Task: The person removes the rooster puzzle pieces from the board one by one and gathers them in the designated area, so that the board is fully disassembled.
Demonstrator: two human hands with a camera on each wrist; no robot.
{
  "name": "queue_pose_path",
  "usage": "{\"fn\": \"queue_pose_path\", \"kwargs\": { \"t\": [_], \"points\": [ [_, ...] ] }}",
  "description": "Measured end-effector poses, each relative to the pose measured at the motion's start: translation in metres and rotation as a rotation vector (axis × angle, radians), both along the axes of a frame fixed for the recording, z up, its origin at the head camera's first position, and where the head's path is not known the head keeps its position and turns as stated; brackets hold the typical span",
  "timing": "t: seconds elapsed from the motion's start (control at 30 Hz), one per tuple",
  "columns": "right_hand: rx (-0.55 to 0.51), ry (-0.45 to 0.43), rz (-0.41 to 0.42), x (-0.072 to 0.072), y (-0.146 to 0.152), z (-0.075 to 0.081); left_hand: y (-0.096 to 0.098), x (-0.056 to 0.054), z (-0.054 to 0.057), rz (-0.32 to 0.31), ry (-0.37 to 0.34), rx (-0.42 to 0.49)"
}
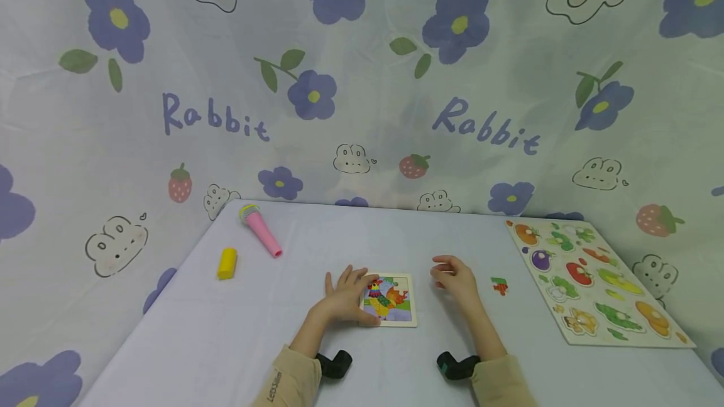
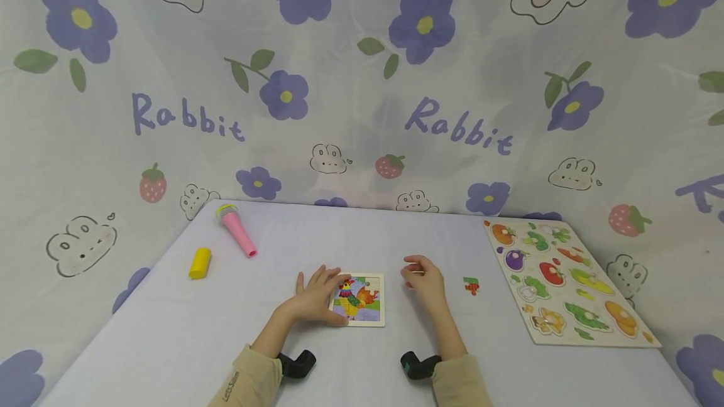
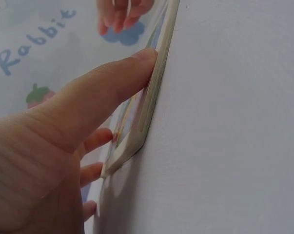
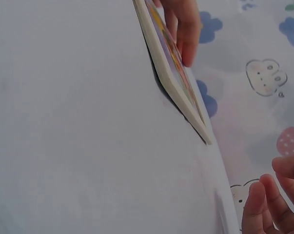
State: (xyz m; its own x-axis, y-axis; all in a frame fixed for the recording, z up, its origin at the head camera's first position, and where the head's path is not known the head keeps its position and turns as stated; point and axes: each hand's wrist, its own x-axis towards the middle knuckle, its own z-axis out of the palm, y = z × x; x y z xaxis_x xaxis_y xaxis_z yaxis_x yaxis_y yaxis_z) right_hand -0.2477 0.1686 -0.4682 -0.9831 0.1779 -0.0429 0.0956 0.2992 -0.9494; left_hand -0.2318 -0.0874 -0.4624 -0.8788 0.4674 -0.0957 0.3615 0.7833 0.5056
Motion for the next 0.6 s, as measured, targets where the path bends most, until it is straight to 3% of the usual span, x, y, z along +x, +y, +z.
{"fn": "queue_pose_path", "kwargs": {
  "t": [0.6],
  "points": [
    [-0.029, 0.008, 0.064, 0.002, -0.027, -0.002, 0.001, 0.002, 0.002, 0.037, 0.002, 0.008]
  ]
}}
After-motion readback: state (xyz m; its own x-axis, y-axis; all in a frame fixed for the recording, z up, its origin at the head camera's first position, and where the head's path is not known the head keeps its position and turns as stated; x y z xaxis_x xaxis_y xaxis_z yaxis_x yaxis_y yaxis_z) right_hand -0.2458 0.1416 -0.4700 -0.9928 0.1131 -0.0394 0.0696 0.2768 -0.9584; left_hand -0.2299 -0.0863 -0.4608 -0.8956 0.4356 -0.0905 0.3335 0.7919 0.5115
